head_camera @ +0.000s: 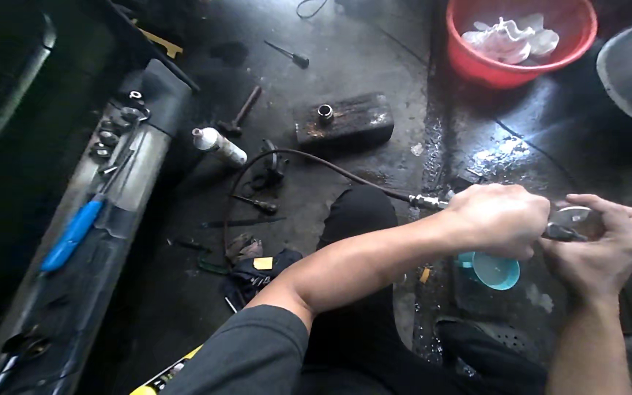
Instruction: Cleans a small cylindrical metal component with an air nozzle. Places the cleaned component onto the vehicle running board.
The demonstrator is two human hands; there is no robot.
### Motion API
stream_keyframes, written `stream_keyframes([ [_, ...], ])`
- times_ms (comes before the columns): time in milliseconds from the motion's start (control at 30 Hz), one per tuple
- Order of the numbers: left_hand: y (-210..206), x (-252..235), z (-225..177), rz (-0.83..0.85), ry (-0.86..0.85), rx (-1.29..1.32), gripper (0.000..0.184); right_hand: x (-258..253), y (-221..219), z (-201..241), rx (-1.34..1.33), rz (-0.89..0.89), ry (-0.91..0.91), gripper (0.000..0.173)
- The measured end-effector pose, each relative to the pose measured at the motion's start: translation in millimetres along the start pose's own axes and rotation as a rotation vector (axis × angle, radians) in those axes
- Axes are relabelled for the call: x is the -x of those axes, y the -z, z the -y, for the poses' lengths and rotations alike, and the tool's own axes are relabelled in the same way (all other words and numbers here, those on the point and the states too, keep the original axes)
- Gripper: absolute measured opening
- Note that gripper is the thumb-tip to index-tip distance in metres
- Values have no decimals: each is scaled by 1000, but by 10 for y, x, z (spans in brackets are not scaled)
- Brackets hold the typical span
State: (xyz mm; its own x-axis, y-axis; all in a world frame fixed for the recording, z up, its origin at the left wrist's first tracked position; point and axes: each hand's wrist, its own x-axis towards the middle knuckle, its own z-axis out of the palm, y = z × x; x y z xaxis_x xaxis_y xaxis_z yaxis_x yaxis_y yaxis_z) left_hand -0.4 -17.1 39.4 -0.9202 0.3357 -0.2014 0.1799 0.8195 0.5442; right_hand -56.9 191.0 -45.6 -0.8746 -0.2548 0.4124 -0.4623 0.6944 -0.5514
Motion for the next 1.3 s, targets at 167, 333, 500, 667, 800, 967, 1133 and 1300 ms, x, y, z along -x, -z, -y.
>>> stream_keyframes([
  [167,-14,-12,6,-3,-4,-8,11,4,-1,-43,7,-15,-13,71],
  [333,-40,-65,0,-32,27,1,11,24,15,-163,-35,-8,-16,75],
  [500,-15,-80,-27,-8,-8,14,12,23,45,-165,-6,-1,-55,74],
  [667,-31,-94,7,-47,-6,39,14,32,52,-106,9,-15,-95,72],
  [800,18,-185,87,-86,13,49,14,10,64,-62,7,8,-154,66],
  [967,101,-166,166,-95,-30,41,16,-59,11,21,17,7,-220,65],
  [1133,87,-155,176,-88,-20,29,17,-124,-9,47,36,2,-256,69],
  [1300,104,-144,202,-110,-35,30,18,-155,-32,-57,-105,-38,-321,64],
])
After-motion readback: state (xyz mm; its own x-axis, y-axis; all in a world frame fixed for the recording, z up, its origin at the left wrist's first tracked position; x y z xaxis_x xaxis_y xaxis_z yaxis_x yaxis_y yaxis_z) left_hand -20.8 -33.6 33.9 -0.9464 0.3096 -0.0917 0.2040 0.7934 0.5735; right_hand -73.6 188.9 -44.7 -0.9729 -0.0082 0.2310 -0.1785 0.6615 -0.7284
